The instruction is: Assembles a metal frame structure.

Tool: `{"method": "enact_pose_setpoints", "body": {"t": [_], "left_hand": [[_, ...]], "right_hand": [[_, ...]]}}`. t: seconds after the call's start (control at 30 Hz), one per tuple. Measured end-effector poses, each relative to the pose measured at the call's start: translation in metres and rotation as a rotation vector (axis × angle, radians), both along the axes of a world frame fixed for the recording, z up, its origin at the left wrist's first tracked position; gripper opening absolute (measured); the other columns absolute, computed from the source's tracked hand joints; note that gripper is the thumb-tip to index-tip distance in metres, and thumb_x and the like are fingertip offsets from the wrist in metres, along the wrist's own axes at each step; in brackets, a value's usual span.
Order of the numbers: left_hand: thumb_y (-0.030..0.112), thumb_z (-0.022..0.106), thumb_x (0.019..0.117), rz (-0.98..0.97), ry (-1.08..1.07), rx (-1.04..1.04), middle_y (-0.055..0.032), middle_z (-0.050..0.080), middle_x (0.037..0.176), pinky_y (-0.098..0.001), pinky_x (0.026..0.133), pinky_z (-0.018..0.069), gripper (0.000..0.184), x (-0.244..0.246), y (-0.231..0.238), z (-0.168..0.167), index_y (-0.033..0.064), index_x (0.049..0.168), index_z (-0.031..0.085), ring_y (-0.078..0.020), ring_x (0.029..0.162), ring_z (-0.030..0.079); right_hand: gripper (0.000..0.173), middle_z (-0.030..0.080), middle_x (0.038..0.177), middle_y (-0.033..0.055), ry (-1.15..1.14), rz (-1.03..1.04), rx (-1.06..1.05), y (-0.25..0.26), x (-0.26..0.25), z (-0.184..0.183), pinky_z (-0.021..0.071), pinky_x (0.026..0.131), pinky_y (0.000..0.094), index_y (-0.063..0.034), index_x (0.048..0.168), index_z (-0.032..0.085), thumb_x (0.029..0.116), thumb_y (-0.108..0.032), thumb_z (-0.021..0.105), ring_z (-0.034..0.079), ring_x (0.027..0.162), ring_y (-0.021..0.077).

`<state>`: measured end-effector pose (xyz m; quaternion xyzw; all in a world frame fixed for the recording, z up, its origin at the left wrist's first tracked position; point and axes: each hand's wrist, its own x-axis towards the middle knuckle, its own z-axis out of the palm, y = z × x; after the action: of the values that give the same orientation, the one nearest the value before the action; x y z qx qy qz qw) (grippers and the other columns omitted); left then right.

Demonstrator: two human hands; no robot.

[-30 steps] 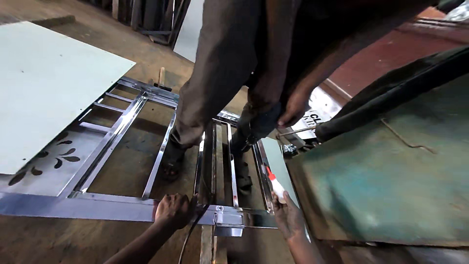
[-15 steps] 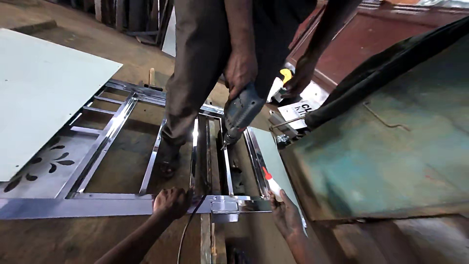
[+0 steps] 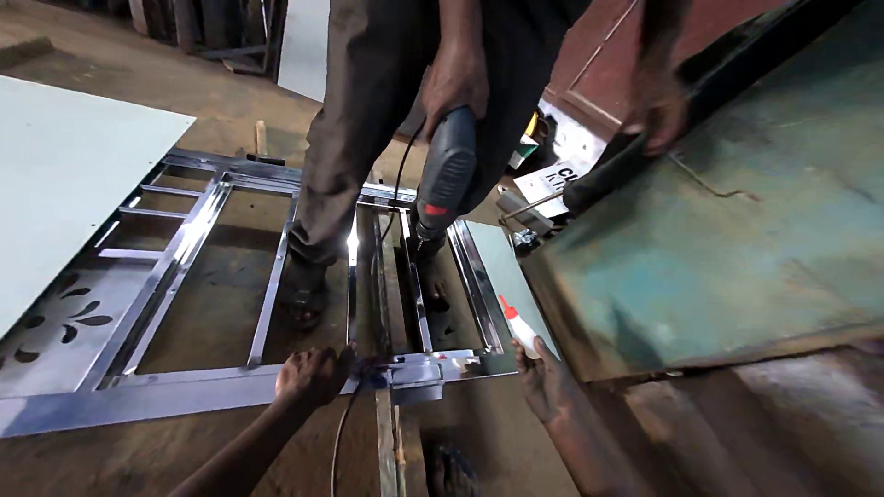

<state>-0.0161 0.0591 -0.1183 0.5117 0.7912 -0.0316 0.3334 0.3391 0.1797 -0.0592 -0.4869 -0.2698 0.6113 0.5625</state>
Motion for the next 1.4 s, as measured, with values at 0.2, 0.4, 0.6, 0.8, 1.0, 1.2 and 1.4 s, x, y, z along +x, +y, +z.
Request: {"method": "enact_pose_setpoints", "body": {"t": [0.2, 0.4, 0.6, 0.8, 1.0, 1.2, 1.4], "left_hand": [[0.064, 0.014, 0.1049, 0.014, 0.015, 0.006, -0.0222, 0.066, 0.129, -0.0605, 0.104, 0.0453, 0.082, 0.001, -0.001, 0.000, 0.0036, 0.120, 0.068, -0.0390, 0.126, 0.061], [0.063, 0.012, 0.1053, -0.009, 0.036, -0.005, -0.0216, 0.067, 0.127, -0.0601, 0.103, 0.0458, 0.083, 0.003, 0.000, 0.000, 0.0024, 0.118, 0.067, -0.0392, 0.125, 0.062], [0.064, 0.012, 0.1051, 0.007, 0.041, 0.015, -0.0206, 0.068, 0.127, -0.0613, 0.101, 0.0470, 0.082, 0.003, 0.000, -0.002, 0.0051, 0.124, 0.066, -0.0387, 0.124, 0.063], [0.065, 0.012, 0.1046, 0.016, 0.044, 0.037, -0.0198, 0.067, 0.128, -0.0613, 0.100, 0.0478, 0.081, 0.003, 0.001, -0.005, 0.0078, 0.131, 0.063, -0.0390, 0.123, 0.063], [0.064, 0.011, 0.1049, 0.013, 0.034, 0.017, -0.0205, 0.066, 0.130, -0.0631, 0.100, 0.0472, 0.081, 0.004, 0.001, -0.002, 0.0077, 0.133, 0.062, -0.0396, 0.124, 0.062], [0.066, 0.008, 0.1038, 0.013, 0.038, -0.013, -0.0208, 0.067, 0.129, -0.0619, 0.100, 0.0476, 0.086, 0.004, 0.002, 0.000, 0.0056, 0.127, 0.065, -0.0387, 0.124, 0.063], [0.064, 0.010, 0.1047, 0.019, 0.030, -0.015, -0.0216, 0.067, 0.128, -0.0623, 0.099, 0.0479, 0.084, 0.005, 0.000, 0.004, 0.0044, 0.123, 0.066, -0.0393, 0.124, 0.062]], "right_hand": [[0.023, 0.069, 0.093, 0.0132, -0.019, 0.000, -0.019, 0.000, 0.004, 0.001, 0.0590, 0.064, 0.0236, 0.0004, 0.115, 0.056, 0.1101, -0.017, 0.042, 0.069, 0.072, 0.0142], [0.024, 0.069, 0.092, 0.0131, -0.034, -0.001, -0.002, 0.001, 0.002, -0.001, 0.0583, 0.064, 0.0225, 0.0011, 0.113, 0.058, 0.1101, -0.016, 0.041, 0.068, 0.070, 0.0135], [0.024, 0.070, 0.092, 0.0130, -0.024, -0.016, -0.007, -0.002, 0.005, -0.004, 0.0588, 0.063, 0.0228, 0.0006, 0.113, 0.058, 0.1097, -0.016, 0.042, 0.069, 0.070, 0.0138], [0.027, 0.071, 0.087, 0.0120, 0.054, -0.018, 0.004, -0.007, 0.015, -0.009, 0.0594, 0.061, 0.0226, -0.0006, 0.108, 0.060, 0.1099, -0.018, 0.039, 0.069, 0.068, 0.0130], [0.029, 0.070, 0.086, 0.0113, 0.050, -0.017, -0.003, -0.022, 0.021, -0.002, 0.0583, 0.057, 0.0224, -0.0020, 0.106, 0.059, 0.1105, -0.021, 0.037, 0.068, 0.064, 0.0128], [0.031, 0.070, 0.086, 0.0118, 0.054, 0.003, 0.018, -0.032, 0.021, 0.010, 0.0579, 0.055, 0.0221, -0.0021, 0.107, 0.059, 0.1108, -0.021, 0.034, 0.068, 0.063, 0.0128], [0.026, 0.072, 0.090, 0.0115, 0.228, 0.200, 0.169, -0.050, 0.037, 0.007, 0.0600, 0.059, 0.0225, -0.0035, 0.101, 0.066, 0.0948, -0.028, 0.058, 0.069, 0.064, 0.0115]]}}
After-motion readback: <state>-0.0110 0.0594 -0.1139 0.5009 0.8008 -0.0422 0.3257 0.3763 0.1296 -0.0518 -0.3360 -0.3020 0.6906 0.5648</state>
